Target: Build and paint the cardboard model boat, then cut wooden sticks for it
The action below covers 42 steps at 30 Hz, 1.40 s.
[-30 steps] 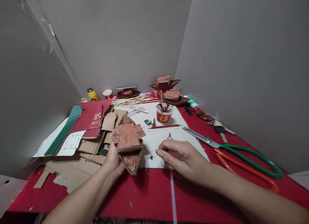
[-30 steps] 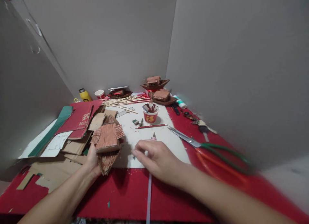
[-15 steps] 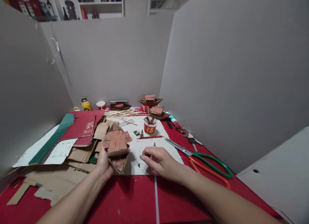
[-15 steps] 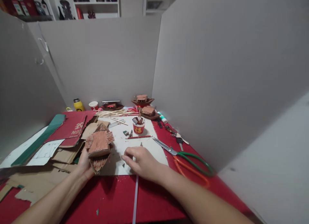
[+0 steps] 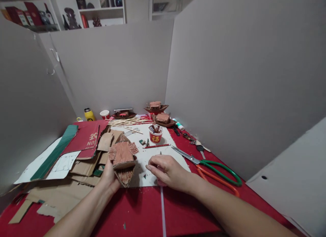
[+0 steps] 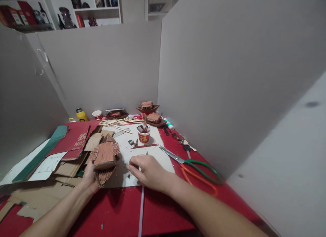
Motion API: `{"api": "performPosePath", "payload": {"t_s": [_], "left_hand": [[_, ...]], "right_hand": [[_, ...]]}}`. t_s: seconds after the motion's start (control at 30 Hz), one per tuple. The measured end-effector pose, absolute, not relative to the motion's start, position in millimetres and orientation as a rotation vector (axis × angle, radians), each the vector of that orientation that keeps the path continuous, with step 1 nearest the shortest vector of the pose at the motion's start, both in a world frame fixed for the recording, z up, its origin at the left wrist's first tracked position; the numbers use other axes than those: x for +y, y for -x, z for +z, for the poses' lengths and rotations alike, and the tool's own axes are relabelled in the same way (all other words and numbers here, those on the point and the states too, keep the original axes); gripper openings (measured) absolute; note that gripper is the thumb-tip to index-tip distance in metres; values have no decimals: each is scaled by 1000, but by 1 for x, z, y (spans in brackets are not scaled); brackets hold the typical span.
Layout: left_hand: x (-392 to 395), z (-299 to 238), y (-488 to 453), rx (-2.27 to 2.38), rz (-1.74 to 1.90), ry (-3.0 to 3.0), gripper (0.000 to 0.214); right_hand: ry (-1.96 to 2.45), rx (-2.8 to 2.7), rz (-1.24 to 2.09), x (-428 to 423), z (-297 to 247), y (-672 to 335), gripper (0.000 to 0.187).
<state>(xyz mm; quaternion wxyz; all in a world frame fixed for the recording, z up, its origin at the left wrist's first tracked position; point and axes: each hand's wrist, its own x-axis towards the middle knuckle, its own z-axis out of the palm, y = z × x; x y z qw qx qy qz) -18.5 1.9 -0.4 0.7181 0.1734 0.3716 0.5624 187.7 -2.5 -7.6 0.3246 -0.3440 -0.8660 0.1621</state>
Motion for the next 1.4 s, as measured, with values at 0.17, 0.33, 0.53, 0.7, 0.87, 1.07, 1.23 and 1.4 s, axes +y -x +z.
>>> {"api": "performPosePath", "payload": {"t_s": [0.17, 0.33, 0.53, 0.7, 0.87, 1.07, 1.23, 1.4], "left_hand": [[1, 2, 18, 841, 1254, -365, 35], [1, 2, 18, 858, 1259, -338, 41], [3, 1, 25, 831, 1325, -318, 39], [4, 4, 30, 817, 1340, -298, 37], [5, 4, 32, 798, 1339, -311, 37], [9, 4, 34, 797, 1386, -329, 37], [12, 4, 35, 795, 1403, -342, 35], [15, -1, 36, 818, 1375, -363, 32]], "right_hand": [[929, -2303, 426, -3, -9, -189, 28], [1001, -2377, 429, -2, -5, -191, 29], [1216, -2473, 372, -12, 8, -213, 22], [1439, -2508, 277, -43, 1, -237, 19], [1565, -2474, 239, -56, -15, -241, 15], [1547, -2367, 256, -49, -28, -233, 19], [1436, -2248, 344, -57, -26, -235, 21], [1370, -1974, 482, -76, -18, -256, 30]]}}
